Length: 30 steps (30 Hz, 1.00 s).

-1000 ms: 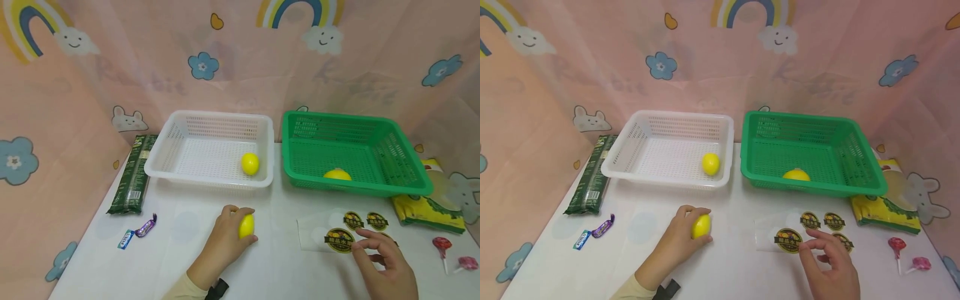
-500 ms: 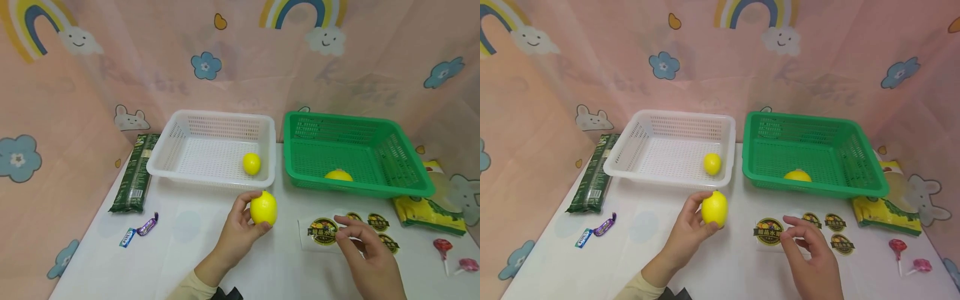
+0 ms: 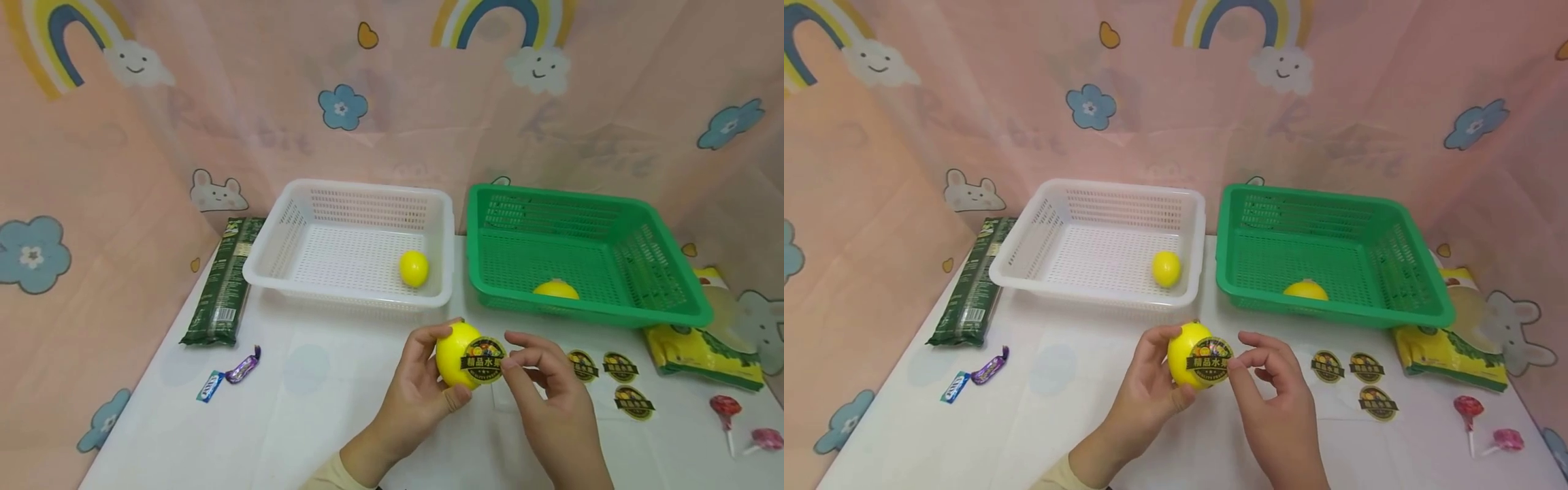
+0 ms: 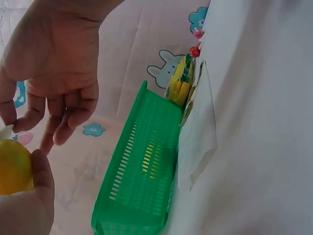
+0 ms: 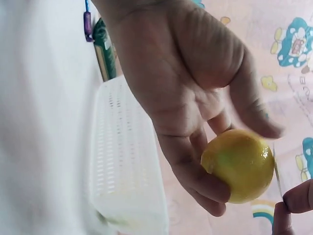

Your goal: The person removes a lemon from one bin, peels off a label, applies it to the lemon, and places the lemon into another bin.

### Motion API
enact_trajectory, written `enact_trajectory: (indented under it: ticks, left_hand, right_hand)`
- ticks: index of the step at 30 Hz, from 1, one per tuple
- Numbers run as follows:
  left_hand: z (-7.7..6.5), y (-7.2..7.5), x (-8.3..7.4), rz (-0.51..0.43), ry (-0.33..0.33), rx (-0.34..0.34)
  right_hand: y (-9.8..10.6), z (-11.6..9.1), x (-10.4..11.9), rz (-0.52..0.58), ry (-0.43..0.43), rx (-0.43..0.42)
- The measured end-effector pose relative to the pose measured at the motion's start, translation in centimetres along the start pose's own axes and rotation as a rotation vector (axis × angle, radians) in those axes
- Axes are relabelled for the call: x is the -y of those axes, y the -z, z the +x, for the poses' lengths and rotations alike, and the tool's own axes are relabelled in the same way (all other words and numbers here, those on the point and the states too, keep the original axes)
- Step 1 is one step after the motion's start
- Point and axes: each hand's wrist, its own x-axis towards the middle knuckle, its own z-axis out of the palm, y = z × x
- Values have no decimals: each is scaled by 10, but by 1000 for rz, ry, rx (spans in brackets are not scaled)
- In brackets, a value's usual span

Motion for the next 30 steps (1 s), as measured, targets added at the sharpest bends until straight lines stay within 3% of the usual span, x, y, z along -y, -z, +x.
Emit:
enact_trajectory:
  ticks: [4,10,14,20,26,30]
  left_hand:
    - [-1,-4,2,-48,-5,-26]
    - [0,-9,2,21,48,-115]
    - [0,-10,2,-23,54,-113]
    - [-1,-12,1,-174,23,-20]
    - [0,-12,-4,-230,103,-38]
    - [1,-13,-3,-214,157,-66]
  right_hand:
    - [-3,-2,-1,-25,18,-6]
    - [-7,-5,-2,-48,29,3]
    - [-9,-7,-2,-53,52,15]
    - [-10,-12,-2,-11,155,78]
    - [-8,-12,-5,7,239,77]
    - [-9,-9,-7,-11,406,59]
